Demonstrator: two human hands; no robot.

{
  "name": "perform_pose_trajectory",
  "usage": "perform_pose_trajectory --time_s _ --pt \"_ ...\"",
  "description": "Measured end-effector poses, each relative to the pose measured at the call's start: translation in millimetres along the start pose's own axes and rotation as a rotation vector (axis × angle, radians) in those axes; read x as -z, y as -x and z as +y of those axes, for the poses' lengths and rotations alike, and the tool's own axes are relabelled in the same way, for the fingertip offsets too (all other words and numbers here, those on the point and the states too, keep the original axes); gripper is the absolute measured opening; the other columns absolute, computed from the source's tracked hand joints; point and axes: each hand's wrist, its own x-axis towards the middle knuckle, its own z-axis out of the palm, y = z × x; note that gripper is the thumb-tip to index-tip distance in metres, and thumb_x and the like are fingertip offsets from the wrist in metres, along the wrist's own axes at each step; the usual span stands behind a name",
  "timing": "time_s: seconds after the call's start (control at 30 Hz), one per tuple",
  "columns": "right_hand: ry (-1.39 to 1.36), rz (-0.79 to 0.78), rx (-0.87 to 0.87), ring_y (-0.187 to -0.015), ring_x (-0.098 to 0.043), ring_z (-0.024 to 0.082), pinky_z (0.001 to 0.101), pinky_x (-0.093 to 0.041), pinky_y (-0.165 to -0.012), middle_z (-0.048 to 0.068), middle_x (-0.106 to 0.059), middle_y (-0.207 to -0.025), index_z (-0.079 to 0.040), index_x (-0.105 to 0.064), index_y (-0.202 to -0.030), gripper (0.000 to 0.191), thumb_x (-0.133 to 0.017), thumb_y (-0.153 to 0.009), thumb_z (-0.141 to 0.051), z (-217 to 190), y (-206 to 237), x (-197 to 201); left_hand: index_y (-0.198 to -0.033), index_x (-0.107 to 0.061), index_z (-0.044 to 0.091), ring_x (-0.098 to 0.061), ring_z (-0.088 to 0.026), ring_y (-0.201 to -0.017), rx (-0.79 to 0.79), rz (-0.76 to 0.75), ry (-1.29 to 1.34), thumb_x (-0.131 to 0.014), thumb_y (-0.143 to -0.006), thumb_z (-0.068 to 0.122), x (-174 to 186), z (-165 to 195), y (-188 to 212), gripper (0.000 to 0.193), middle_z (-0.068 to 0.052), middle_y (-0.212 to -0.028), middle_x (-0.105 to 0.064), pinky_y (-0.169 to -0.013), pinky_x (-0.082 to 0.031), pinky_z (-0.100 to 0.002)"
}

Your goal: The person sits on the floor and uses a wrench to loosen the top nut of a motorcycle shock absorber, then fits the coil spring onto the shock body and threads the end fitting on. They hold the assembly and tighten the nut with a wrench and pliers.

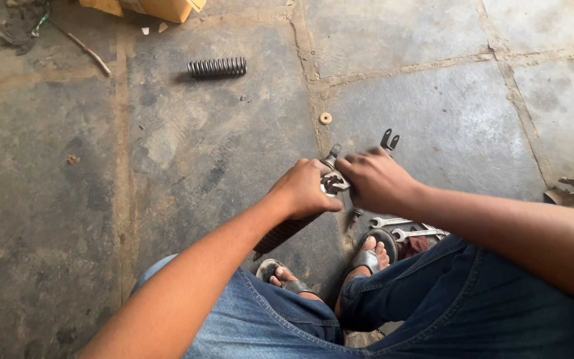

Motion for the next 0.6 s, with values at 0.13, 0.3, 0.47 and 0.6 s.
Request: perform_pose_trajectory --time_s 0.13,0.3,0.47,0.6 --pt "0.185 -0.432 -0.275 -0.066 -0.068 0.03 0.0415 -0.057 -0.074 0.013 -0.069 -0.072 0.0 -0.063 -0.098 0.032 -0.064 -0.071 -0.017 -12.0 -7.7 12.1 -0.077 -0.077 0.008 -0.077 -0.021 -0.067 0.112 0.149 0.171 -0.078 -0.058 0.038 3.9 -4.2 -1.1 0.035 -0.01 -0.077 -0.079 -0.065 -0.062 -0.035" --pt "0.035 -0.739 -0.524 -0.066 -0.068 0.026 0.041 -0.06 -0.066 0.011 -0.069 -0.072 -0.004 -0.062 -0.102 0.033 -0.065 -0.082 -0.03 -32.6 2.2 40.1 -0.076 -0.079 0.007 -0.073 -0.021 -0.066 -0.069 0.2 0.048 -0.082 -0.057 0.035 2.9 -9.2 0.6 0.034 -0.011 -0.075 -0.077 -0.067 -0.059 -0.033" --pt "-0.399 -0.515 -0.427 -0.063 -0.066 0.023 0.0388 -0.053 -0.064 0.012 -0.068 -0.068 -0.002 -0.068 -0.096 0.03 -0.072 -0.075 -0.023 -8.0 -7.4 65.7 -0.07 -0.072 0.004 -0.07 -0.02 -0.057 -0.036 0.181 0.09 -0.078 -0.059 0.032 20.4 -5.5 2.3 0.031 -0.009 -0.066 -0.075 -0.059 -0.058 -0.033" --pt "-0.703 -0.451 -0.458 -0.067 -0.065 0.019 0.0344 -0.053 -0.062 0.008 -0.069 -0.074 -0.002 -0.066 -0.112 0.044 -0.075 -0.07 -0.013 7.0 -10.2 68.1 -0.067 -0.07 0.004 -0.069 -0.018 -0.055 -0.11 0.251 0.128 -0.079 -0.059 0.032 36.9 -1.6 2.5 0.031 -0.008 -0.065 -0.074 -0.058 -0.058 -0.031"
